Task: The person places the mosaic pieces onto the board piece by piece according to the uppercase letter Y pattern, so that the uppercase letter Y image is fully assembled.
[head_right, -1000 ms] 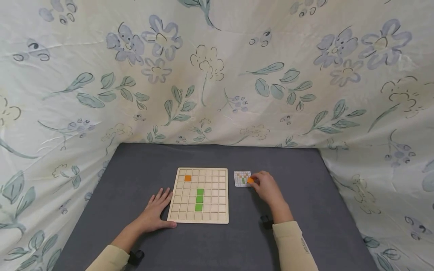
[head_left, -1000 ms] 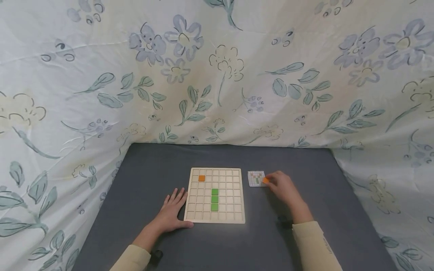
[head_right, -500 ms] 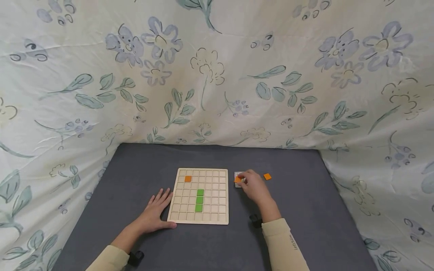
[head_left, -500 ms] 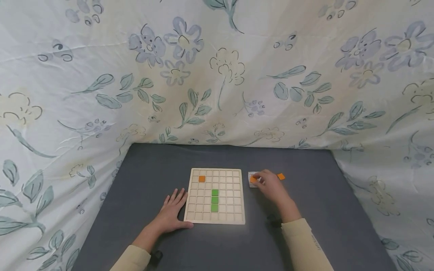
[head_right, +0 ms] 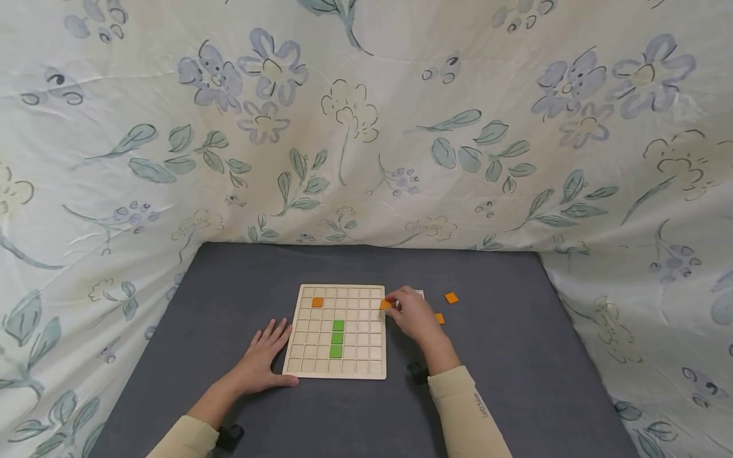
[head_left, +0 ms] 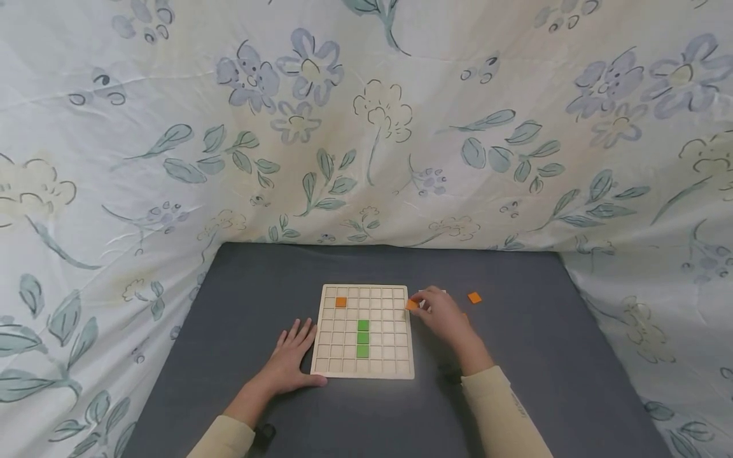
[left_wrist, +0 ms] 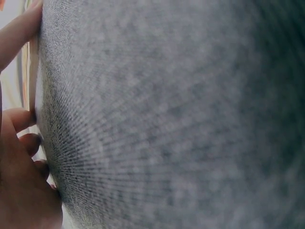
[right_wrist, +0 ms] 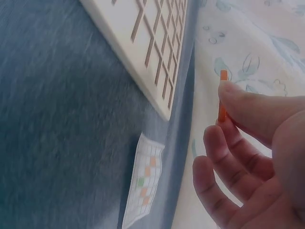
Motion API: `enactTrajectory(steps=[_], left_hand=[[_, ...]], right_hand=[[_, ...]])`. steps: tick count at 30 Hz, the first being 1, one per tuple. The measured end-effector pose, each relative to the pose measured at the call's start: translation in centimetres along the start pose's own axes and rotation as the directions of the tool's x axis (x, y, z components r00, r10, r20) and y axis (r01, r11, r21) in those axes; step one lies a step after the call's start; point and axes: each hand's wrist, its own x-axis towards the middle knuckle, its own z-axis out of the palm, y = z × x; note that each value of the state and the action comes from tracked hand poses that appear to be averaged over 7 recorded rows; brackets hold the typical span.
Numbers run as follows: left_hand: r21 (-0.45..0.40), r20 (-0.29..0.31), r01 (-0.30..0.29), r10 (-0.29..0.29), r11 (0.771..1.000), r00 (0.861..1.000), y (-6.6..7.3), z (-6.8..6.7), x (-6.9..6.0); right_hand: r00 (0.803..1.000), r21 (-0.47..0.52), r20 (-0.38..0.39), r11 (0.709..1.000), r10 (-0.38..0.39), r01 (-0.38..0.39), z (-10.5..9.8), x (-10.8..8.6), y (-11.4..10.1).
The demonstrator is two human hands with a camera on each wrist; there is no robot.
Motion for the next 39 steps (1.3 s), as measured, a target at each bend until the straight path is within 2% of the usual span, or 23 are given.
enactTrajectory(steps=[6, 13, 20, 34, 39], left_hand=[[0.004, -0.007, -0.013, 0.013, 1.000, 1.000, -0.1, 0.0, -0.1], [-0.003, -0.001, -0.003, 0.003, 1.000, 1.000, 0.0, 0.0, -0.1], [-0.004, -0.004, 0.001, -0.001, 1.000, 1.000, 0.0, -0.1, -0.1], [-0.004, 0.004, 0.009, -0.009, 1.000, 1.000, 0.3, -0.2, -0.4], [-0.010, -0.001, 0.001, -0.001, 1.000, 1.000, 0.4, -0.3, -0.4]], right_hand=[[0.999, 0.017, 0.007, 0.999, -0.041, 0.041, 0.5, 0.4, -1.4], [0.997, 0.050, 0.055, 0.998, -0.047, 0.044, 1.6, 1.4, -2.9], [0.993, 0.057, 0.074, 0.994, -0.092, 0.088, 2.9, 2.5, -3.8], [0.981, 0.040, 0.172, 0.996, -0.087, 0.081, 5.5, 4.1, -6.8], [0.980, 0.030, 0.177, 0.996, -0.092, 0.088, 6.1, 4.6, -7.8]])
